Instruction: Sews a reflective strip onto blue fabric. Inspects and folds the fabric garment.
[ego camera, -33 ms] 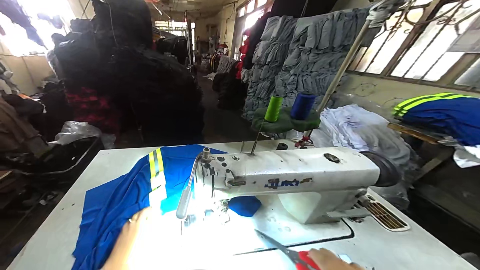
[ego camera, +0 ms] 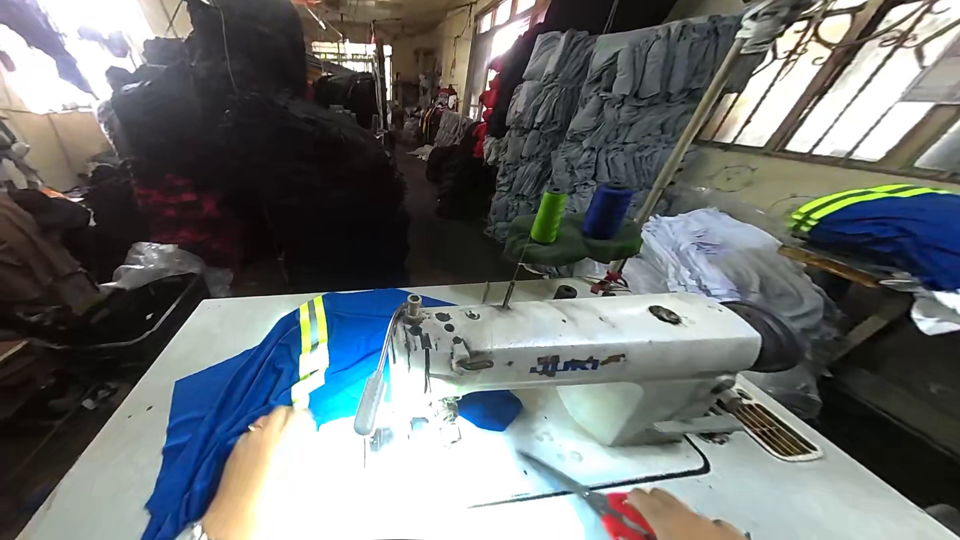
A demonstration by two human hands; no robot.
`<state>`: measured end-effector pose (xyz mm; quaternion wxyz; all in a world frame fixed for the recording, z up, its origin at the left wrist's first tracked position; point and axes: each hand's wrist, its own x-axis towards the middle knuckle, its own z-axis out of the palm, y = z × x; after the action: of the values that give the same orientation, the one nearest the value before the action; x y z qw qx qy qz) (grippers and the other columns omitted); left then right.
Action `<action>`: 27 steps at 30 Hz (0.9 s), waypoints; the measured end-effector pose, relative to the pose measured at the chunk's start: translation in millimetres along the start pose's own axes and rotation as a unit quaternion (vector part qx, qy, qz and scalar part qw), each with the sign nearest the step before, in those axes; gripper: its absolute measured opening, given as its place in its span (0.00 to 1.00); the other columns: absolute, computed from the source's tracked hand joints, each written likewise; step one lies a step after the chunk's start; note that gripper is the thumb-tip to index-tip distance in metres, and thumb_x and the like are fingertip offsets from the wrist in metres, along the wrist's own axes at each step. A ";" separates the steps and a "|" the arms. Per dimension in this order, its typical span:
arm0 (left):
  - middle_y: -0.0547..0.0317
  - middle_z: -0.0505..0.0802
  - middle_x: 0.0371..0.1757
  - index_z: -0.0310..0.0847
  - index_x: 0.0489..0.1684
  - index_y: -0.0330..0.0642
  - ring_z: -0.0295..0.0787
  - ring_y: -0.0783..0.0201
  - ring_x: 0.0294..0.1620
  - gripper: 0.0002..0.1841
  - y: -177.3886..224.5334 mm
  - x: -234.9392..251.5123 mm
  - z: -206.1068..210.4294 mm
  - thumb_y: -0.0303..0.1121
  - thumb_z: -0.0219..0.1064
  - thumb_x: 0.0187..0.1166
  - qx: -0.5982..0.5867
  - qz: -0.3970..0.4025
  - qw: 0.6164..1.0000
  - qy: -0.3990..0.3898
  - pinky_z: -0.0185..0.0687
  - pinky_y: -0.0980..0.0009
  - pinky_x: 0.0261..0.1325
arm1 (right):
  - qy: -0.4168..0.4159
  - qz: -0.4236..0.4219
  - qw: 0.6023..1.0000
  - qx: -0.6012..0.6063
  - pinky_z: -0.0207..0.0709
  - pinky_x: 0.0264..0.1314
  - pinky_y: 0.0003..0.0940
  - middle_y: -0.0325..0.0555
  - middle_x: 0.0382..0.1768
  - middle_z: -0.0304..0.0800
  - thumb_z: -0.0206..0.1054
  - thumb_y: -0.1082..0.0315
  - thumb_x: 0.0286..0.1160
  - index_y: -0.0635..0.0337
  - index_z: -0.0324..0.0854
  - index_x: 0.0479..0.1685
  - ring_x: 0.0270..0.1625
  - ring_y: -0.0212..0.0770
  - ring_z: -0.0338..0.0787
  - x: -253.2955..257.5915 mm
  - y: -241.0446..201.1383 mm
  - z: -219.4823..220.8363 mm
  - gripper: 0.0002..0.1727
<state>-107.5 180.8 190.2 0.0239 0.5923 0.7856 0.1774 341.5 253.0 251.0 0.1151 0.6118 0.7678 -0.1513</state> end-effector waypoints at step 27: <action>0.26 0.75 0.82 0.81 0.75 0.36 0.58 0.21 0.86 0.32 -49.4 -43.8 -54.0 0.56 0.53 0.88 0.081 -0.160 0.983 -0.039 0.28 0.14 0.79 | 0.149 -0.528 0.835 0.033 0.75 0.77 0.58 0.55 0.61 0.91 0.53 0.62 0.89 0.64 0.86 0.59 0.69 0.55 0.88 21.3 -244.4 89.8 0.19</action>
<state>-153.4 114.6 218.0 0.0345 0.4657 0.8802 0.0843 97.9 188.6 182.3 -0.1185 0.1316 0.9767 -0.1214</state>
